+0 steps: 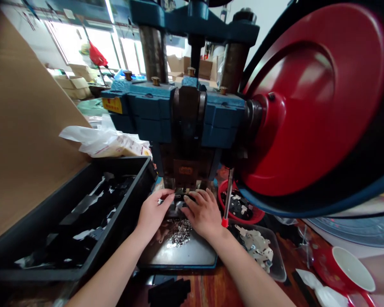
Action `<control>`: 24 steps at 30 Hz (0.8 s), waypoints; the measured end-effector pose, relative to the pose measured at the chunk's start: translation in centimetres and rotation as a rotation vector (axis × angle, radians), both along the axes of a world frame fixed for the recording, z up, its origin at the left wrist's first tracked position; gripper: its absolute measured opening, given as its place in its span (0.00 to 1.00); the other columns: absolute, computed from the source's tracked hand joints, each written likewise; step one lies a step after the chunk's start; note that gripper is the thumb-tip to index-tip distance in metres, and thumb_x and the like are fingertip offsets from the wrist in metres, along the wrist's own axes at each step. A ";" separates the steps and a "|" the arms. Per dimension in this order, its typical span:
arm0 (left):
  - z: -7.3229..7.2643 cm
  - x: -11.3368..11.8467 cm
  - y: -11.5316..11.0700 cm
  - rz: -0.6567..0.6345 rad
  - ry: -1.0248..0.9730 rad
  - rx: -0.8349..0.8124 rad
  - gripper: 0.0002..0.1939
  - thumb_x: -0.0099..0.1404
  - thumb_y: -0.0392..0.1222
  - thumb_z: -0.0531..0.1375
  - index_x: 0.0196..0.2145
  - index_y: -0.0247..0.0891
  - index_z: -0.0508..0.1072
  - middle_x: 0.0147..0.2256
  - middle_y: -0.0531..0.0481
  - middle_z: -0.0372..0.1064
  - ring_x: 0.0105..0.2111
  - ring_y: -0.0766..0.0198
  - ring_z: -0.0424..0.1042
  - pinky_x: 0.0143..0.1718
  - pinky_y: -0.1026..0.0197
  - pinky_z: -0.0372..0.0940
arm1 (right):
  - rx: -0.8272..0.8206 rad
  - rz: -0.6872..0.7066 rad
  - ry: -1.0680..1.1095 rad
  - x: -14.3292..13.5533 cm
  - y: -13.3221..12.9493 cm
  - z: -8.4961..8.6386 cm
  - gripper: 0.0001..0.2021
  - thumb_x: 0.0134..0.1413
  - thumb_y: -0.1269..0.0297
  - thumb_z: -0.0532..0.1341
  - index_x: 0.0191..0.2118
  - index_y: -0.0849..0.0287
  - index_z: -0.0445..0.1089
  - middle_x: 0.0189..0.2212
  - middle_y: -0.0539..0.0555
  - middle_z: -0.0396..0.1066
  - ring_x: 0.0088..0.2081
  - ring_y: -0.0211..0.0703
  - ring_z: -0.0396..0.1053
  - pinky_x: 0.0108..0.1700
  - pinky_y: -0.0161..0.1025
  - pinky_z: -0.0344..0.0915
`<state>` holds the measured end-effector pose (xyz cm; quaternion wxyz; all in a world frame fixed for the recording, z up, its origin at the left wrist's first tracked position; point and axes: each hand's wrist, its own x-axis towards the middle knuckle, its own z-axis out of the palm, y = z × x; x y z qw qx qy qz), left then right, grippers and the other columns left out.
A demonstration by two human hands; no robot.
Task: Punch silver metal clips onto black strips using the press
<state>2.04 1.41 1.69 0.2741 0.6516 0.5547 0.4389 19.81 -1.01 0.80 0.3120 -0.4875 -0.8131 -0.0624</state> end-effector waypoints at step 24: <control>-1.1 1.2 1.4 -0.002 0.198 0.106 0.07 0.60 0.41 0.58 0.33 0.42 0.77 0.35 0.49 0.74 0.40 0.57 0.70 0.46 0.52 0.62 | 0.012 -0.057 -0.040 0.4 0.0 0.0 0.13 0.59 0.56 0.57 0.47 0.50 0.72 0.45 0.53 0.72 0.52 0.51 0.62 0.59 0.58 0.52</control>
